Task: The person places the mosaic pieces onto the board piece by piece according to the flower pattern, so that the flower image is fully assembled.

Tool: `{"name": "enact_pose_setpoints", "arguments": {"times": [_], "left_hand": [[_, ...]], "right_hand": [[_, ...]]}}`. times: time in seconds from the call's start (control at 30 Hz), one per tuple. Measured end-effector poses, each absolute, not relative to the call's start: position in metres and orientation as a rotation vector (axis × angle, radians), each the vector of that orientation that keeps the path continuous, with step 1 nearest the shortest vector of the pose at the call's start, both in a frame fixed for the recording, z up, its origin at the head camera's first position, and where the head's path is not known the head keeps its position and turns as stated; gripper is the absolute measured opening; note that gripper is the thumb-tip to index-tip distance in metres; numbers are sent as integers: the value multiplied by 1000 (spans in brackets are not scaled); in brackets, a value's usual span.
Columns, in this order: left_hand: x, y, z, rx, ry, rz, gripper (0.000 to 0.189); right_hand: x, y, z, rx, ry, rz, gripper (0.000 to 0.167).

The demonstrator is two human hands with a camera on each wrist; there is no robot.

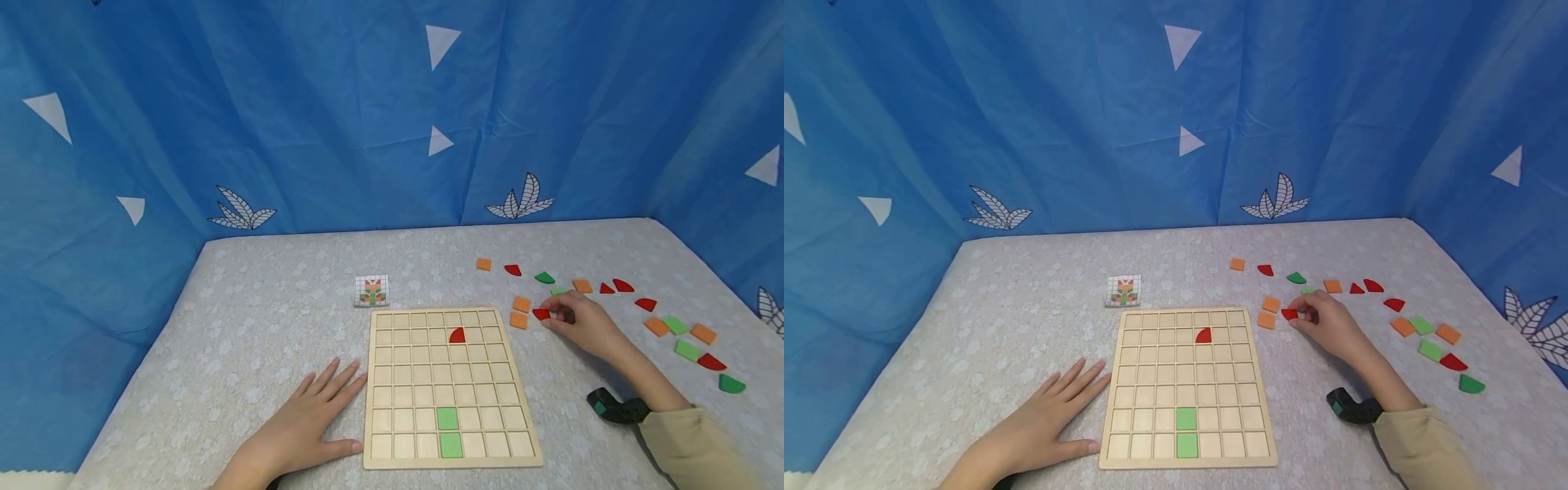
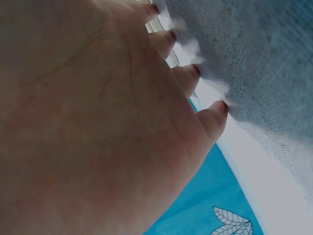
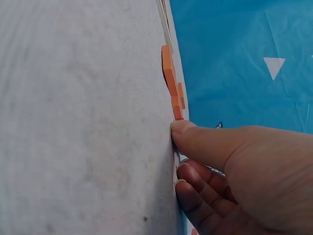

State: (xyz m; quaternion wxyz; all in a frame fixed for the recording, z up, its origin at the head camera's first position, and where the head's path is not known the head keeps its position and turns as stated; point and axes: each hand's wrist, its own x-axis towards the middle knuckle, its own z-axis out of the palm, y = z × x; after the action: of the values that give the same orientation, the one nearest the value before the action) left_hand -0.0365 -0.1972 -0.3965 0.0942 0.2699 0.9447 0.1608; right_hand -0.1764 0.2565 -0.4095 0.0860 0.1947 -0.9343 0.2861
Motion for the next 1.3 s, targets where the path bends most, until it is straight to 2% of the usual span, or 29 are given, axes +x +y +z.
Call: {"name": "enact_pose_setpoints", "arguments": {"times": [0.4,0.73,0.93,1.17,1.3], "left_hand": [[-35,-198,-394,794,2810,468,87],[-35,-198,-393,795,2819,474,87],[-35,-199,-394,794,2810,476,87],[-35,-197,-396,802,2803,491,87],[-35,-197,-395,805,2807,485,87]], "right_hand": [[-176,253,-406,530,-2759,932,25],[-176,250,-408,382,-2609,1983,35],[-176,250,-407,367,-2560,2042,28],[-173,234,-392,415,-2617,2008,34],[-174,215,-382,518,-2710,1872,29]]}}
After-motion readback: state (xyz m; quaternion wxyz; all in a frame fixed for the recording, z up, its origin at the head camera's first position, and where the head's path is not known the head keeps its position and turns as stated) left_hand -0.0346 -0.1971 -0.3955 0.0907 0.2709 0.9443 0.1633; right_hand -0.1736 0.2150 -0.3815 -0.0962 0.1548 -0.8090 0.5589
